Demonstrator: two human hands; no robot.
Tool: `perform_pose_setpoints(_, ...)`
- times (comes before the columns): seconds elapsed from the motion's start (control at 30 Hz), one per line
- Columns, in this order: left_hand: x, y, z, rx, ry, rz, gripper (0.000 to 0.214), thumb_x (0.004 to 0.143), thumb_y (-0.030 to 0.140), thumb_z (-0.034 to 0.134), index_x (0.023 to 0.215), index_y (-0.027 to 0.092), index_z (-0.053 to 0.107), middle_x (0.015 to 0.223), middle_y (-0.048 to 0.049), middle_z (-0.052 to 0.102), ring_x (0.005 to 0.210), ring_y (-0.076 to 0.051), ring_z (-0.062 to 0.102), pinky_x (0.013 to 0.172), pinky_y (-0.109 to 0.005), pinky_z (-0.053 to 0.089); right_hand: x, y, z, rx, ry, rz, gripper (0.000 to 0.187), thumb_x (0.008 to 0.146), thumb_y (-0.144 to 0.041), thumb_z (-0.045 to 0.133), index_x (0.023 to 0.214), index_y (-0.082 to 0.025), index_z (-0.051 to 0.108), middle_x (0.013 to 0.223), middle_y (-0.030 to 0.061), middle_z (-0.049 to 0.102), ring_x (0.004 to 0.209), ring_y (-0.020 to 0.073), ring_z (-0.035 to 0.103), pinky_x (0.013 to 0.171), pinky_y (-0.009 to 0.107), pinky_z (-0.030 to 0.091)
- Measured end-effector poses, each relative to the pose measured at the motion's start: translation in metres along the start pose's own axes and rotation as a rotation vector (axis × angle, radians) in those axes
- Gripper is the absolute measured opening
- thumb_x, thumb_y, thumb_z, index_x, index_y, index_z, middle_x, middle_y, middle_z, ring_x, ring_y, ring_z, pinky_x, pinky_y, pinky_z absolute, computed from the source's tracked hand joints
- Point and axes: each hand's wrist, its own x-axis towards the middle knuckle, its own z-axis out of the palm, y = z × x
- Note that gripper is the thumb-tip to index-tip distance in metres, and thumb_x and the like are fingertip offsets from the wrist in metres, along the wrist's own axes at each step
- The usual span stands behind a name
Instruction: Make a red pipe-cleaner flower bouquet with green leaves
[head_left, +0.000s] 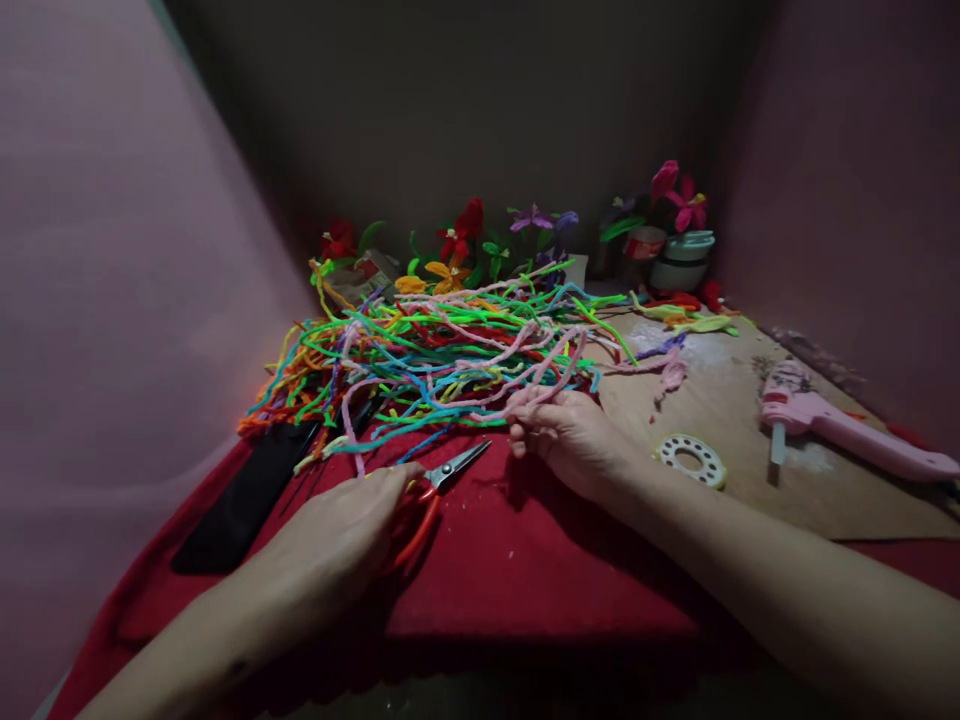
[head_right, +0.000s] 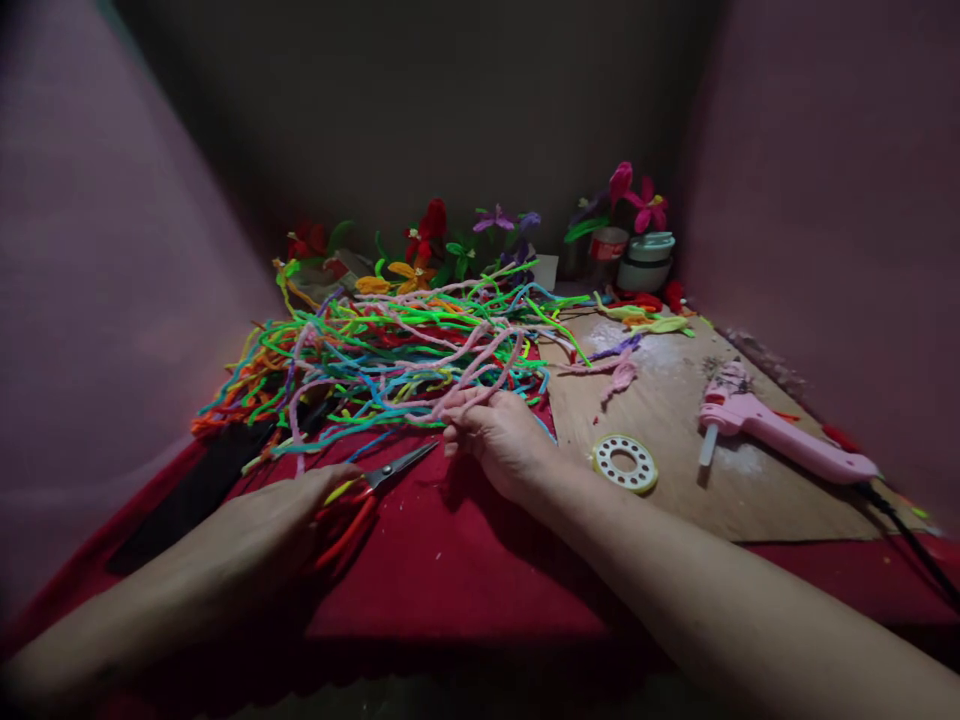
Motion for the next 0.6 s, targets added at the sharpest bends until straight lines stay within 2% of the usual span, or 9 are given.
perform_pose_setpoints(0.13, -0.004, -0.005, -0.001, 0.008, -0.101, -0.021, 0.036, 0.087, 0.028, 0.036, 0.122, 0.023, 0.043, 0.103, -0.0059, 0.066, 0.085, -0.020, 0.064, 0.068, -0.027, 0.048, 0.002, 0.002, -0.002, -0.035, 0.035, -0.017, 0.008, 0.061, -0.008, 0.062, 0.068, -0.011, 0.058, 0.060, -0.0007, 0.054, 0.049, 0.0078, 0.049, 0.042, 0.021, 0.041)
perform_pose_setpoints(0.23, -0.003, -0.005, -0.004, 0.087, -0.054, 0.004, 0.037, 0.088, 0.029, 0.032, 0.120, 0.022, 0.047, 0.102, -0.0068, 0.067, 0.083, -0.022, 0.066, 0.068, -0.030, 0.050, 0.004, 0.003, -0.003, -0.049, 0.035, -0.024, 0.008, 0.062, -0.009, 0.061, 0.067, -0.012, 0.057, 0.059, -0.0008, 0.053, 0.048, 0.0077, 0.048, 0.041, 0.020, 0.038)
perform_pose_setpoints(0.33, 0.001, 0.000, -0.007, 0.155, 0.011, 0.038, 0.042, 0.085, 0.020, 0.030, 0.124, 0.019, 0.047, 0.115, -0.0105, 0.062, 0.095, -0.024, 0.063, 0.078, -0.034, 0.050, 0.003, 0.003, -0.004, -0.063, 0.028, -0.032, 0.008, 0.062, -0.010, 0.062, 0.067, -0.012, 0.056, 0.061, -0.0008, 0.052, 0.049, 0.0074, 0.048, 0.040, 0.020, 0.038)
perform_pose_setpoints(0.43, 0.007, 0.008, -0.009, 0.263, -0.041, 0.019, 0.049, 0.079, 0.012, 0.033, 0.126, 0.011, 0.045, 0.119, -0.0165, 0.058, 0.106, -0.028, 0.056, 0.083, -0.041, 0.048, 0.003, 0.003, -0.004, -0.080, 0.042, -0.037, 0.009, 0.062, -0.011, 0.063, 0.068, -0.013, 0.056, 0.063, -0.0011, 0.052, 0.051, 0.0074, 0.048, 0.042, 0.020, 0.039)
perform_pose_setpoints(0.5, 0.012, 0.013, -0.009, 0.319, -0.081, -0.006, 0.049, 0.079, 0.009, 0.031, 0.125, 0.008, 0.047, 0.116, -0.0191, 0.059, 0.105, -0.030, 0.056, 0.082, -0.044, 0.049, 0.002, 0.003, -0.004, -0.095, 0.047, -0.041, 0.009, 0.063, -0.012, 0.063, 0.068, -0.014, 0.056, 0.063, -0.0013, 0.052, 0.050, 0.0075, 0.048, 0.042, 0.020, 0.039)
perform_pose_setpoints(0.6, 0.017, 0.016, -0.008, 0.333, -0.078, -0.016, 0.046, 0.081, 0.009, 0.030, 0.123, 0.008, 0.048, 0.115, -0.0196, 0.059, 0.102, -0.030, 0.058, 0.079, -0.044, 0.050, 0.003, 0.005, -0.003, -0.112, 0.026, -0.048, 0.009, 0.064, -0.013, 0.063, 0.067, -0.015, 0.055, 0.061, -0.0013, 0.053, 0.048, 0.0073, 0.046, 0.041, 0.021, 0.037)
